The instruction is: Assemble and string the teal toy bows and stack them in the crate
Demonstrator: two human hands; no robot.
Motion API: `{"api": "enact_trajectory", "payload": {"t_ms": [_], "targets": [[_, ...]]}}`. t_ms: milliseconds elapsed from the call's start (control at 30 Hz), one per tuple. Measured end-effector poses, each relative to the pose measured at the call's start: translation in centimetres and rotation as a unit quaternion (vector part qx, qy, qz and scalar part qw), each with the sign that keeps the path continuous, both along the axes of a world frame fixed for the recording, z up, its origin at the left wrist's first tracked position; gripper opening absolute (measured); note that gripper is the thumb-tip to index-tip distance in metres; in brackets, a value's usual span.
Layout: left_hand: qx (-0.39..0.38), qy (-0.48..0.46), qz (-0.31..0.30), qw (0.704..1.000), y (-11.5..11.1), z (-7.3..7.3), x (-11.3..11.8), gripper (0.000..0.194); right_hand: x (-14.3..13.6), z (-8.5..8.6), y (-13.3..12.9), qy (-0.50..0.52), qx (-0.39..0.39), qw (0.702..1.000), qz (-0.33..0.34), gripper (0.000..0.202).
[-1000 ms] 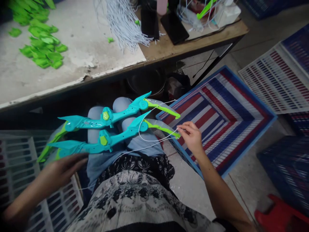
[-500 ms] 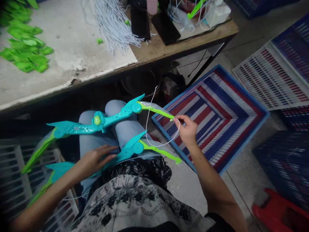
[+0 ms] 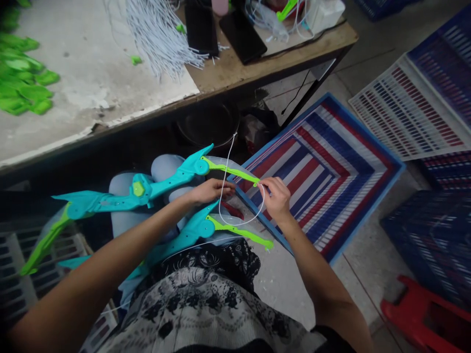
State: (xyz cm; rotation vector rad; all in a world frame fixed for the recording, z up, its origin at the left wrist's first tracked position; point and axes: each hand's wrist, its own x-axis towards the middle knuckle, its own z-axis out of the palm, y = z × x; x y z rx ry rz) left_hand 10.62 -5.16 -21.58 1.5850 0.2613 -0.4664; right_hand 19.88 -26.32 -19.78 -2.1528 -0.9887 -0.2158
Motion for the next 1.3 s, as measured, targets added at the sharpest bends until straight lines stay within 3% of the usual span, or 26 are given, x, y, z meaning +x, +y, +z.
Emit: {"api": "enact_trajectory", "payload": {"t_ms": [133,300,600,867,1000,1100,1200,1233,1300], "targets": [[-0.165,0.080,0.038,0.982,-1.6,-1.3,2.2,0.025,-0.1,0.1,-0.1,0.000,-0.003,1.000,0.008,0.011],[-0.263,0.091,0.030,0.960,-3.2,-2.0,4.2,0.017,-0.2,0.3,-0.2,-0.002,-0.012,0.999,0.031,0.008],[-0.296,0.109,0.038,0.948,-3.8,-2.0,4.7,0.009,0.0,0.3,0.1,-0.010,-0.005,0.999,0.037,0.004],[-0.339,0.127,0.027,0.932,-4.4,-1.6,5.3,0.017,0.4,-0.6,0.0,0.018,-0.012,0.999,0.027,0.005],[-0.282,0.117,0.032,0.952,-4.7,-1.1,5.4,0.017,0.7,-1.0,-0.1,0.038,-0.014,0.998,0.052,0.013],[-0.186,0.087,0.058,0.977,-2.8,0.3,3.6,0.015,0.6,-1.1,-0.2,0.049,-0.017,0.998,0.020,0.027],[-0.121,0.050,0.109,0.985,1.9,2.9,-0.9,0.012,0.6,-1.3,-0.4,0.070,-0.018,0.997,-0.002,0.045],[-0.121,0.040,0.140,0.982,4.0,4.0,-3.0,0.011,0.7,-1.4,-0.4,0.073,-0.020,0.997,-0.007,0.049],[-0.128,0.022,0.264,0.956,8.1,6.4,-7.7,0.014,1.1,-1.5,-0.4,0.081,-0.025,0.996,-0.020,0.057]]}}
